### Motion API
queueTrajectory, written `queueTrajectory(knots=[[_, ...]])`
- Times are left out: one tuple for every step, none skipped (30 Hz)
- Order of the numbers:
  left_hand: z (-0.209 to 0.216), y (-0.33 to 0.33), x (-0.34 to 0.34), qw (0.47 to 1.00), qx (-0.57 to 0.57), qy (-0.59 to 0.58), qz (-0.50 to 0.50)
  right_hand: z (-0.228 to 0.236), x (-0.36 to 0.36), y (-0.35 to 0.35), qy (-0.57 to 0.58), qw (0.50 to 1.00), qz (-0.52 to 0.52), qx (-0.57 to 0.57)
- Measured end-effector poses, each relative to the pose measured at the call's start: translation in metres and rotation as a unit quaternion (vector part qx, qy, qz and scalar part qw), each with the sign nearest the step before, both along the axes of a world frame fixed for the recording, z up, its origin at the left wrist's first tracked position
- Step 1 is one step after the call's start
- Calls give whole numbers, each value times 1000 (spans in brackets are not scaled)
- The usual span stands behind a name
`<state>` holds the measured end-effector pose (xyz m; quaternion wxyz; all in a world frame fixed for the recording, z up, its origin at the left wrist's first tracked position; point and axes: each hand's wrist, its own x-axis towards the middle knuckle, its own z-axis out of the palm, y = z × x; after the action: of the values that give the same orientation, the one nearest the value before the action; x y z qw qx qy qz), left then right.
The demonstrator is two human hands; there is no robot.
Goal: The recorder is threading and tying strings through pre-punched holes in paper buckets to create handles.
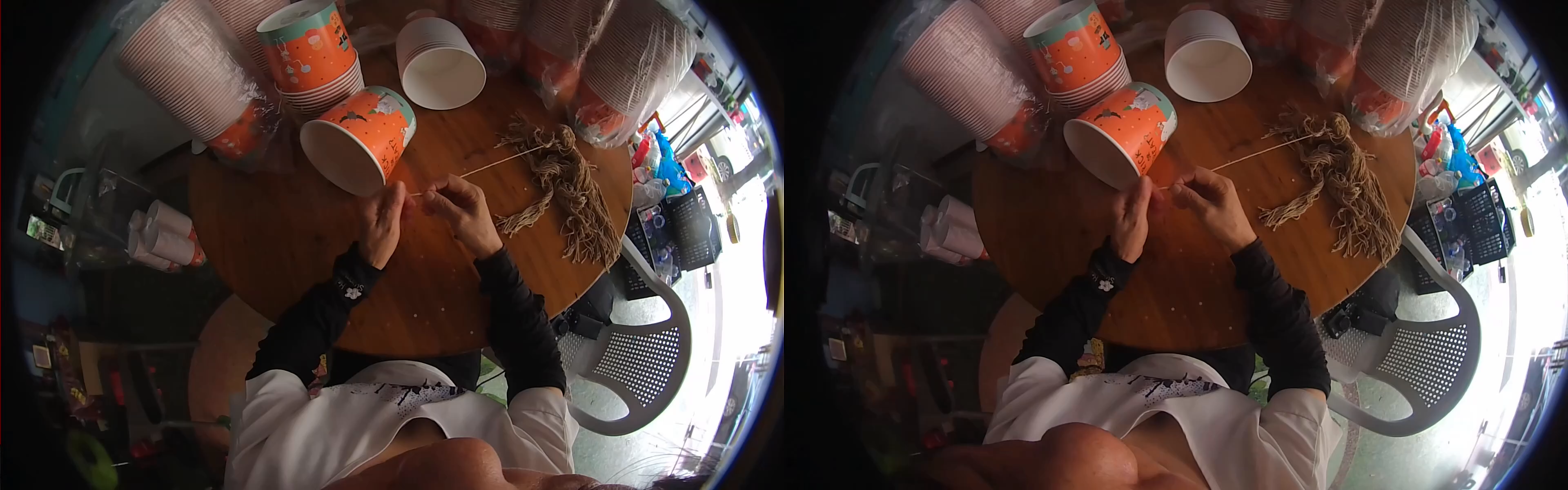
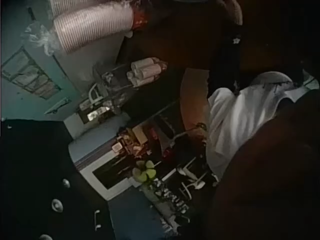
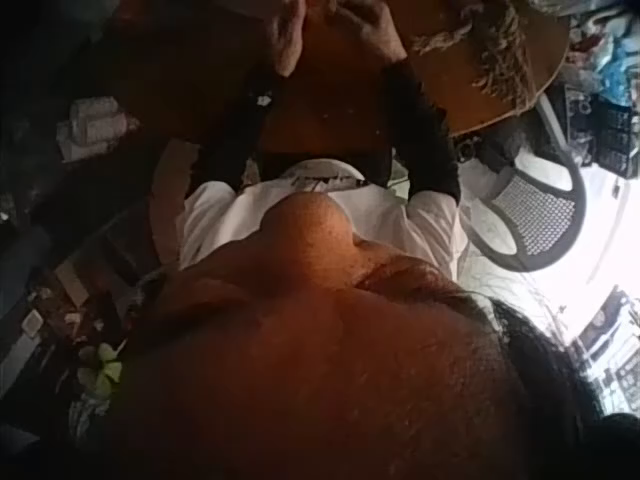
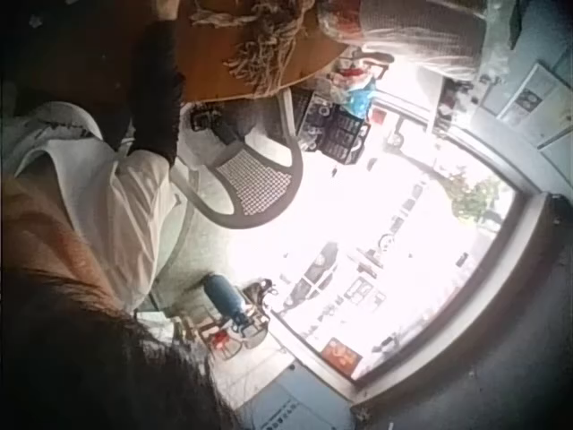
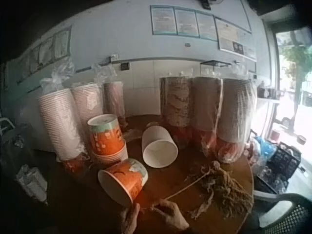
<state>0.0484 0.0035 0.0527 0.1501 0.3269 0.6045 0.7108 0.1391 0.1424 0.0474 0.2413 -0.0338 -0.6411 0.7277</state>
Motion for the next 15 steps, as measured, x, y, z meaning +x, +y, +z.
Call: queueTrajectory(knots=[[-4,-1,-4,1000,-11,24,-6,0,0,-1,-7,1000,-4,21],[-7,-1,-7,999,-23,48,-13,-1,0,-1,-7,1000,-3,21],[-11,-2,-9,998,-22,49,-13,-1,-1,-1,-26,999,-9,41],[-13,-2,-10,997,-17,74,8,0,-1,-2,-46,997,-15,60],[-15,-1,-11,995,-12,99,28,3,-1,-3,-47,997,-15,59],[-18,-1,-14,995,-12,98,28,5,1,-5,-65,991,-31,110],[-20,-1,-16,989,-25,137,38,10,2,-8,-82,983,-45,161],[-22,-1,-17,982,-38,176,47,14,3,-9,-82,983,-44,161],[-24,-2,-18,982,-38,176,48,16,3,-11,-110,976,-44,181],[-22,-2,-17,976,-36,208,56,18,4,-12,-139,969,-46,201],[-21,-3,-16,968,-34,240,64,18,3,-13,-140,968,-46,201],[-19,-4,-15,968,-34,239,64,19,3,-14,-137,974,-44,175],[-15,-6,-15,966,-48,248,63,19,2,-14,-134,979,-43,149],[-13,-6,-14,963,-61,257,62,17,2,-13,-135,979,-44,149],[-12,-6,-15,963,-60,256,62,13,2,-12,-111,979,-57,163]])
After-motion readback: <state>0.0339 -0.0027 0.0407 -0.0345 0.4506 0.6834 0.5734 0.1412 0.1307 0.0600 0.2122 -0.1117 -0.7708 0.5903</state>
